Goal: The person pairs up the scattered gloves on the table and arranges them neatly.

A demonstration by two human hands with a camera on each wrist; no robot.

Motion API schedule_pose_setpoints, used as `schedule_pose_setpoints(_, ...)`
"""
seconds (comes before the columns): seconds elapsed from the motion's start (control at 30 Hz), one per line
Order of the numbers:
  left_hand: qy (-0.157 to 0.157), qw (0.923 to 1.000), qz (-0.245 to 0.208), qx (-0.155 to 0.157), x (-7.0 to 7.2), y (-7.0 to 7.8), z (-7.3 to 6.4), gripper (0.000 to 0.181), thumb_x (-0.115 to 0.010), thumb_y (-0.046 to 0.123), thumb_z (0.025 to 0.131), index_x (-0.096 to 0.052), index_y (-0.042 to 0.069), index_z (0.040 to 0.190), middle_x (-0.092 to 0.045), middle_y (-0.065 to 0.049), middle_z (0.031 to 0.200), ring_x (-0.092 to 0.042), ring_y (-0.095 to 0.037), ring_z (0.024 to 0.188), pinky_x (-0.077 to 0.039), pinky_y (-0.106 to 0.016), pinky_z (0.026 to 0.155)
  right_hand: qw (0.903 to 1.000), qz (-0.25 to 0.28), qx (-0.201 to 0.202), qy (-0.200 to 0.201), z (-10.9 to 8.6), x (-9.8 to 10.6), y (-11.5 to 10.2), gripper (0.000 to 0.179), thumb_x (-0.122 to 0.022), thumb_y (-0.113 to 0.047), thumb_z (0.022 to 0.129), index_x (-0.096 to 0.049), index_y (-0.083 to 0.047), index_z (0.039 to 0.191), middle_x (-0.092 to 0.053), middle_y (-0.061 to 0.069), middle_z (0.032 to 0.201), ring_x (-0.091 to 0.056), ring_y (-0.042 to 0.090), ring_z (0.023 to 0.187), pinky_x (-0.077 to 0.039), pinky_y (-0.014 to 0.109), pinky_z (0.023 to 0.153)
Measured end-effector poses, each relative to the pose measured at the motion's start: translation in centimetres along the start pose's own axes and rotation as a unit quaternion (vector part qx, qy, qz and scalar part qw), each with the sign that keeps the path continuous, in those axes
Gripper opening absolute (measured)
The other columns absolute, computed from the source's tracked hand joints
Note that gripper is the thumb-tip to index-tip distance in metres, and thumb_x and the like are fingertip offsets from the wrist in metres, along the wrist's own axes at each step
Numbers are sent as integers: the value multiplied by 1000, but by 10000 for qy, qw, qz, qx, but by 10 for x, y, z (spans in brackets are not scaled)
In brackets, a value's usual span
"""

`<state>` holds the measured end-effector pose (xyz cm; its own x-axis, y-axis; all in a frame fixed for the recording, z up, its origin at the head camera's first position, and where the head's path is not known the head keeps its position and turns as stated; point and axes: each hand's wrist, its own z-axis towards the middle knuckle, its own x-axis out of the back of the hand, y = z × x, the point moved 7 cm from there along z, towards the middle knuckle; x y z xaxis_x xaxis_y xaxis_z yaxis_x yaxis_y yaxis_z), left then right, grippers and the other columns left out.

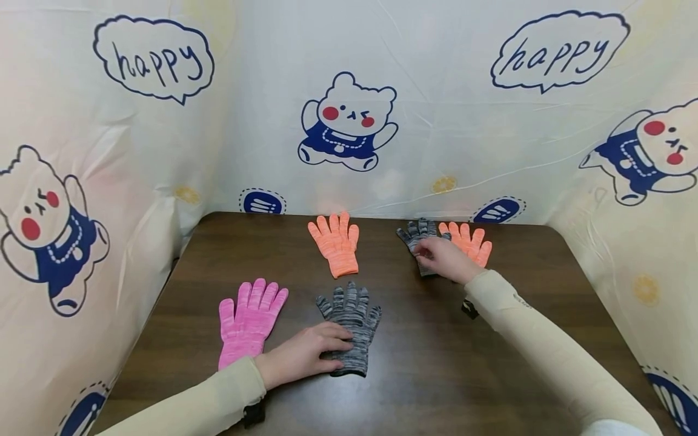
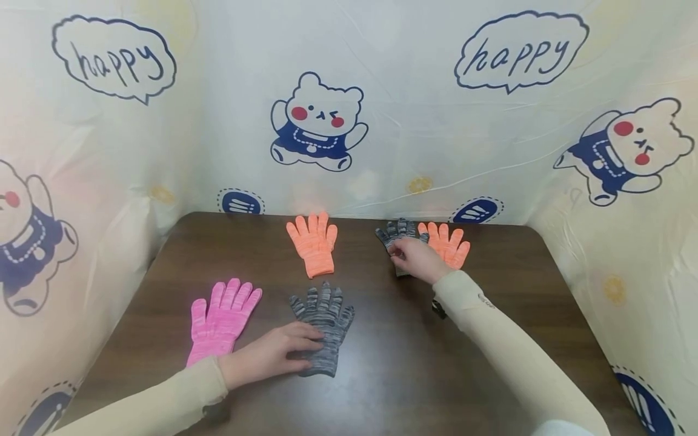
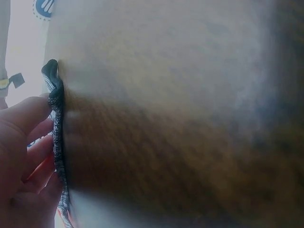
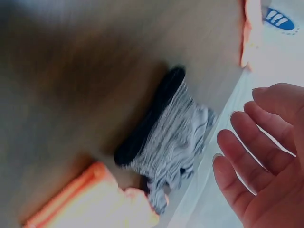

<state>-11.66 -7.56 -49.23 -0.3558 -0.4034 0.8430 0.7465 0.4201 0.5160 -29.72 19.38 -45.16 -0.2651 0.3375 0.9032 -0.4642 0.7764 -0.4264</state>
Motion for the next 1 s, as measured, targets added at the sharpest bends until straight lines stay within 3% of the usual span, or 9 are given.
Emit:
schedule_pose_setpoints(0.33, -53, 10000, 4, 58, -1, -1, 0, 35, -76, 23, 97, -74, 10, 130, -66, -5, 139, -59, -21, 132, -51, -39, 108, 9975, -576, -411, -73, 14, 1, 28, 21, -69, -9, 99, -71, 1, 117, -72, 14, 107, -69, 29, 96, -58, 49, 91)
schedule_pose_setpoints(0.6, -76, 10000, -30, 37, -4, -3, -1, 35, -75, 23, 97, -74, 11, 130, -66, -4, 139, -58, -21, 132, -51, -39, 108, 9954, -663, -657, -223, 19, -3, 47, 15, -69, -7, 99, -70, 1, 112, -70, 11, 96, -61, 22, 76, -58, 47, 83)
schedule_pose_setpoints(1.0, -47, 10000, 3, 13, -3, -2, -1, 34, -75, 24, 97, -74, 11, 129, -67, -4, 138, -59, -20, 131, -51, -39, 108, 9929, -965, -611, -334, 27, -5, 46, 4, -70, -6, 97, -68, -6, 93, -63, 5, 81, -54, 21, 70, -50, 38, 69)
